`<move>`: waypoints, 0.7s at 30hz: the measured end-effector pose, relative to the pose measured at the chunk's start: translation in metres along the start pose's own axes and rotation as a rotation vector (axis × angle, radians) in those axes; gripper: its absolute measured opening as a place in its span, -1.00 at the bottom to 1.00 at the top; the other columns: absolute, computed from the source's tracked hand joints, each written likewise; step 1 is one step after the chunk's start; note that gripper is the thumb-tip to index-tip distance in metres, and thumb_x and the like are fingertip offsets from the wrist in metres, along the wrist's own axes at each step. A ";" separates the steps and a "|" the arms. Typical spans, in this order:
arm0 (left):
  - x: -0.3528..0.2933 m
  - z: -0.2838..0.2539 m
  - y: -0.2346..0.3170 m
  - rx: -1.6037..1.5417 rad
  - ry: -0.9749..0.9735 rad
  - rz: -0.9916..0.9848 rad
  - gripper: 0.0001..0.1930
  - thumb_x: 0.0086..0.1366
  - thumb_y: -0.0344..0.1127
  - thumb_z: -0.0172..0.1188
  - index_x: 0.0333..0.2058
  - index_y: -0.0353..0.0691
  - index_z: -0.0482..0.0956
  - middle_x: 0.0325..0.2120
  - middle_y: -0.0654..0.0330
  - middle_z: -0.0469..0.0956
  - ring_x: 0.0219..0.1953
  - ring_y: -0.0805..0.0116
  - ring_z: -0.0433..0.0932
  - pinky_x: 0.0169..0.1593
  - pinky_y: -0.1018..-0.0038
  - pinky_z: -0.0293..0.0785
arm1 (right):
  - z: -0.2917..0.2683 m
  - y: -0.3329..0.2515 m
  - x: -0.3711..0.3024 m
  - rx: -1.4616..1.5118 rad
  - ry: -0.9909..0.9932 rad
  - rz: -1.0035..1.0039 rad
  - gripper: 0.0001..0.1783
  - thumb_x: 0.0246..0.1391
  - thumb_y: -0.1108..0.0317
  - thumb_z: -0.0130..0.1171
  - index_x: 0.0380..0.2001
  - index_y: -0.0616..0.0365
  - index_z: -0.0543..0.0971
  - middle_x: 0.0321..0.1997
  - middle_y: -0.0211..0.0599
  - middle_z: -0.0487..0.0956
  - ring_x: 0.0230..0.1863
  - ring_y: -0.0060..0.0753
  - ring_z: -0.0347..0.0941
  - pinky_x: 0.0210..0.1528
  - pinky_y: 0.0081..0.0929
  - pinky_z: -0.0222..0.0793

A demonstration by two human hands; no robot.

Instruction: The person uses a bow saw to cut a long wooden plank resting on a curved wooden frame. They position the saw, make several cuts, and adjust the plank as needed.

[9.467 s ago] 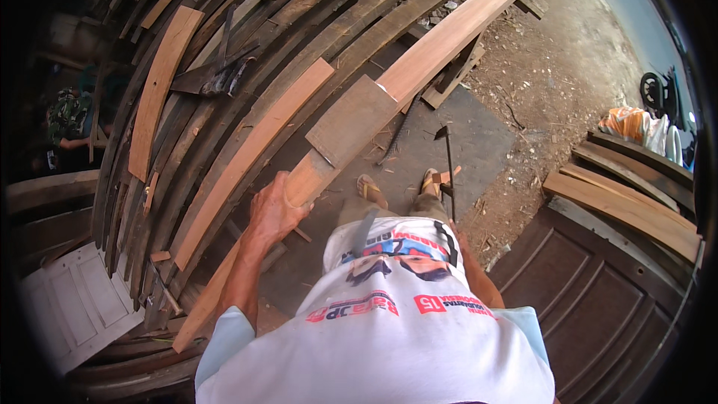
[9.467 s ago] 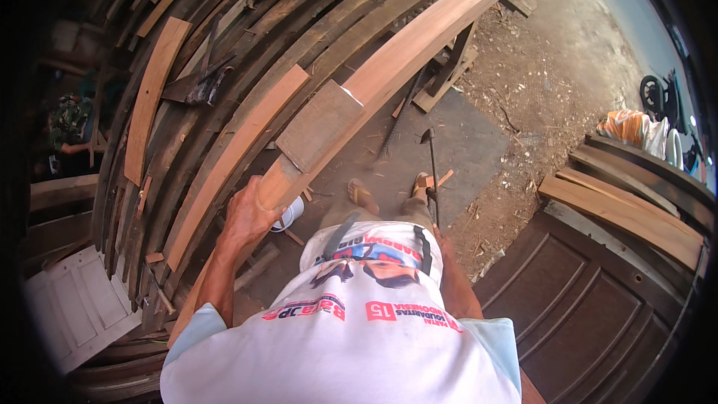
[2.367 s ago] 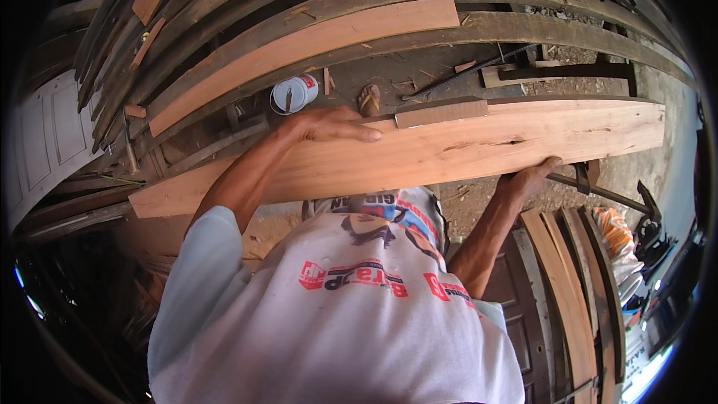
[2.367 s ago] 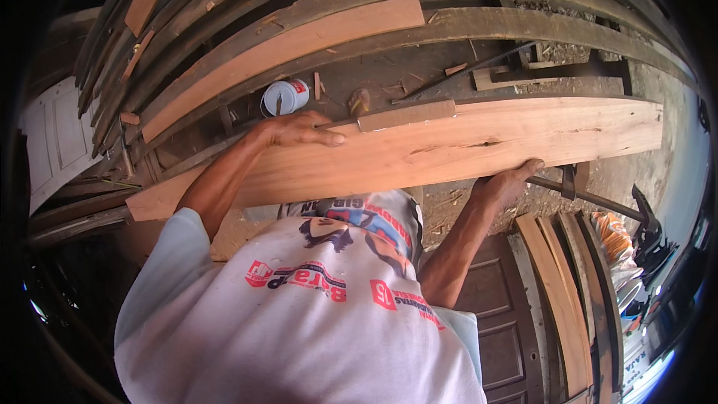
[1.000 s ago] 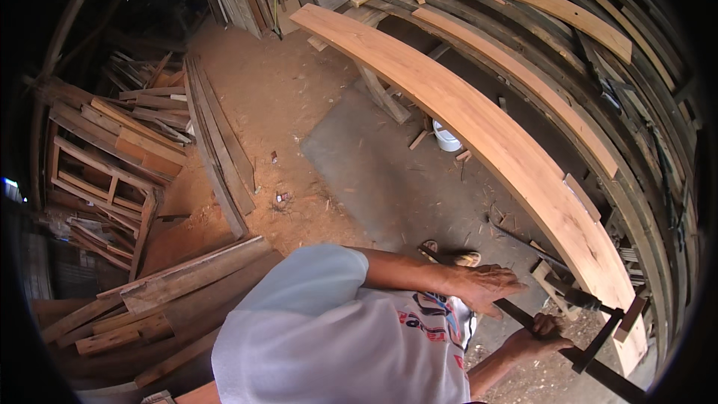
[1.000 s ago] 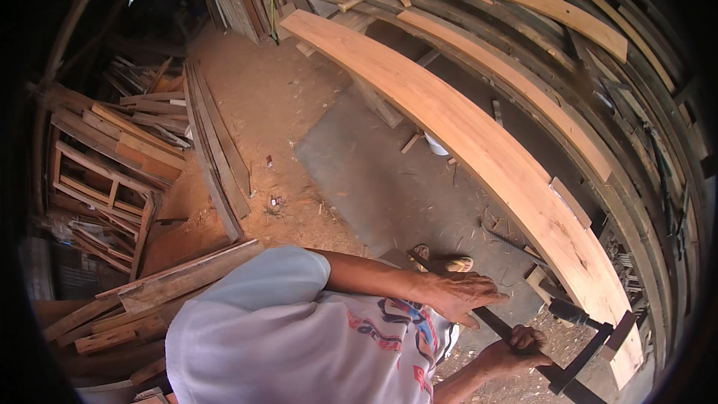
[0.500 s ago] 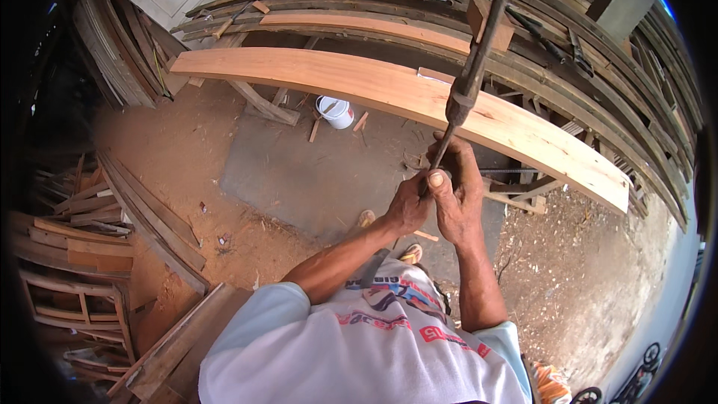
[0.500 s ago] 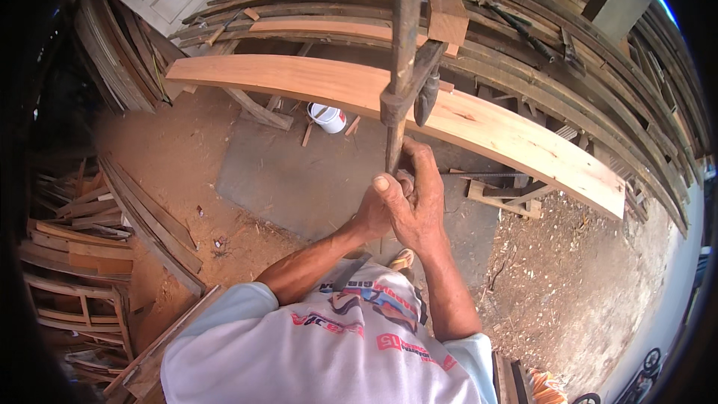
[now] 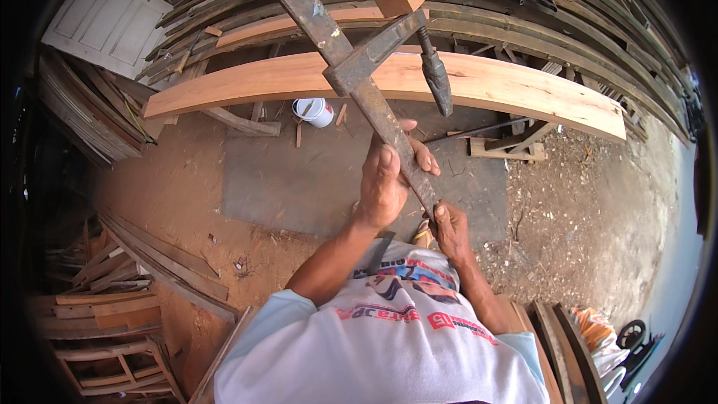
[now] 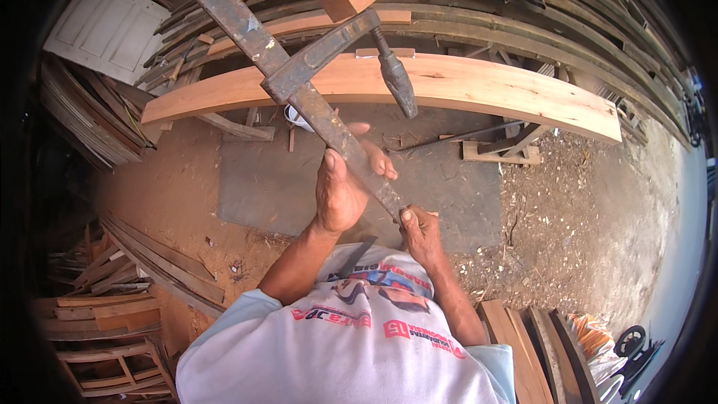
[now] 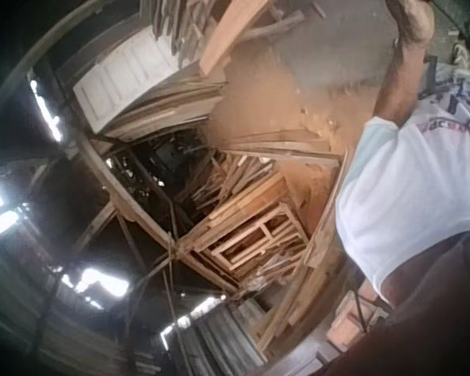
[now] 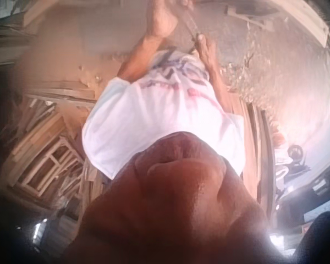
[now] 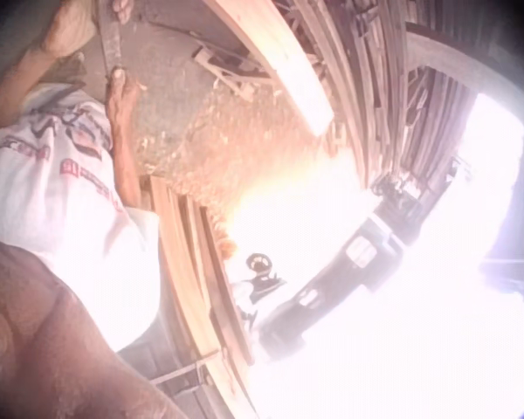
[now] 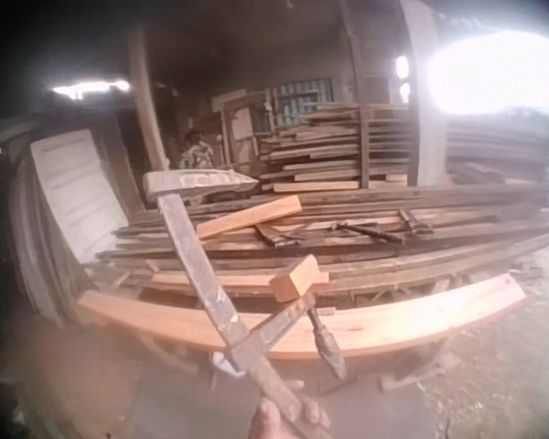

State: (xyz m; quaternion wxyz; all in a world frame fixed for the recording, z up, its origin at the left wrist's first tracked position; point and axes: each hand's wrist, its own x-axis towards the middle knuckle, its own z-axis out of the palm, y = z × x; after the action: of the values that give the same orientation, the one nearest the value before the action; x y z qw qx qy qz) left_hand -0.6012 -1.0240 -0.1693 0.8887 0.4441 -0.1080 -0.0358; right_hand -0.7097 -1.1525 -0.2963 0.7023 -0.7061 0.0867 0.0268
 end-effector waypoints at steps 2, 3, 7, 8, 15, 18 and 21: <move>0.013 -0.017 0.005 -0.111 0.037 -0.131 -0.29 0.52 0.41 -0.29 0.01 -0.20 0.43 -0.59 0.30 0.31 -0.49 0.40 0.37 -0.26 0.40 0.40 | 0.006 0.017 -0.017 -0.032 0.058 0.057 -0.29 0.41 -0.29 -0.04 -0.51 0.19 0.47 -0.62 -0.53 0.34 -0.56 -0.64 0.22 -0.53 -0.52 0.14; 0.014 -0.042 -0.003 -0.156 -0.007 -0.205 -0.30 0.51 0.42 -0.29 -0.03 -0.17 0.44 -0.60 0.32 0.28 -0.51 0.43 0.33 -0.30 0.43 0.36 | 0.014 0.016 -0.027 -0.042 0.059 0.112 -0.29 0.41 -0.28 -0.03 -0.52 0.19 0.48 -0.62 -0.53 0.36 -0.56 -0.64 0.23 -0.52 -0.52 0.15; 0.011 -0.079 -0.003 -0.323 0.013 -0.361 -0.35 0.49 0.45 -0.30 -0.23 -0.04 0.45 -0.66 0.40 0.11 -0.64 0.53 0.09 -0.47 0.52 0.11 | 0.039 -0.023 -0.048 -0.072 -0.002 0.400 -0.30 0.35 -0.31 0.05 -0.44 0.19 0.56 -0.54 -0.46 0.49 -0.47 -0.60 0.37 -0.43 -0.54 0.29; 0.016 -0.089 -0.003 -0.376 -0.010 -0.389 -0.34 0.48 0.46 -0.30 -0.25 -0.03 0.46 -0.67 0.41 0.10 -0.65 0.54 0.08 -0.49 0.53 0.09 | 0.047 -0.022 -0.046 -0.055 -0.021 0.324 -0.32 0.33 -0.32 0.08 -0.38 0.19 0.58 -0.49 -0.43 0.52 -0.44 -0.58 0.41 -0.39 -0.55 0.33; 0.014 -0.129 0.005 -0.516 -0.052 -0.782 -0.29 0.45 0.52 -0.33 -0.30 -0.02 0.45 -0.68 0.45 0.06 -0.67 0.57 0.01 -0.51 0.55 0.05 | 0.097 -0.041 -0.008 0.472 -0.295 0.422 -0.16 0.24 -0.42 0.09 -0.02 0.29 0.59 -0.26 -0.28 0.63 -0.18 -0.48 0.54 -0.08 -0.41 0.46; 0.020 -0.134 0.004 -0.522 -0.070 -0.850 -0.29 0.45 0.52 -0.34 -0.31 -0.02 0.45 -0.67 0.44 0.06 -0.67 0.57 0.01 -0.51 0.55 0.05 | 0.107 0.009 -0.002 0.253 -0.025 0.214 -0.15 0.28 -0.44 0.01 -0.05 0.28 0.59 -0.30 -0.27 0.64 -0.35 -0.47 0.55 -0.28 -0.53 0.46; 0.034 -0.140 0.002 -0.550 -0.083 -0.866 -0.29 0.45 0.52 -0.34 -0.31 -0.02 0.45 -0.67 0.45 0.06 -0.67 0.57 0.01 -0.50 0.56 0.06 | 0.072 -0.003 0.004 0.356 0.228 0.268 -0.28 0.40 -0.30 -0.05 -0.13 0.27 0.60 -0.40 -0.34 0.58 -0.39 -0.55 0.47 -0.28 -0.58 0.37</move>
State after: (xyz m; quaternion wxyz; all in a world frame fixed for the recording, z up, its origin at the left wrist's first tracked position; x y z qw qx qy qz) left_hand -0.5370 -0.9192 -0.2437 0.8714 0.1963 0.0641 -0.4450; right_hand -0.6990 -1.0810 -0.2950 0.7914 -0.5521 0.2615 0.0241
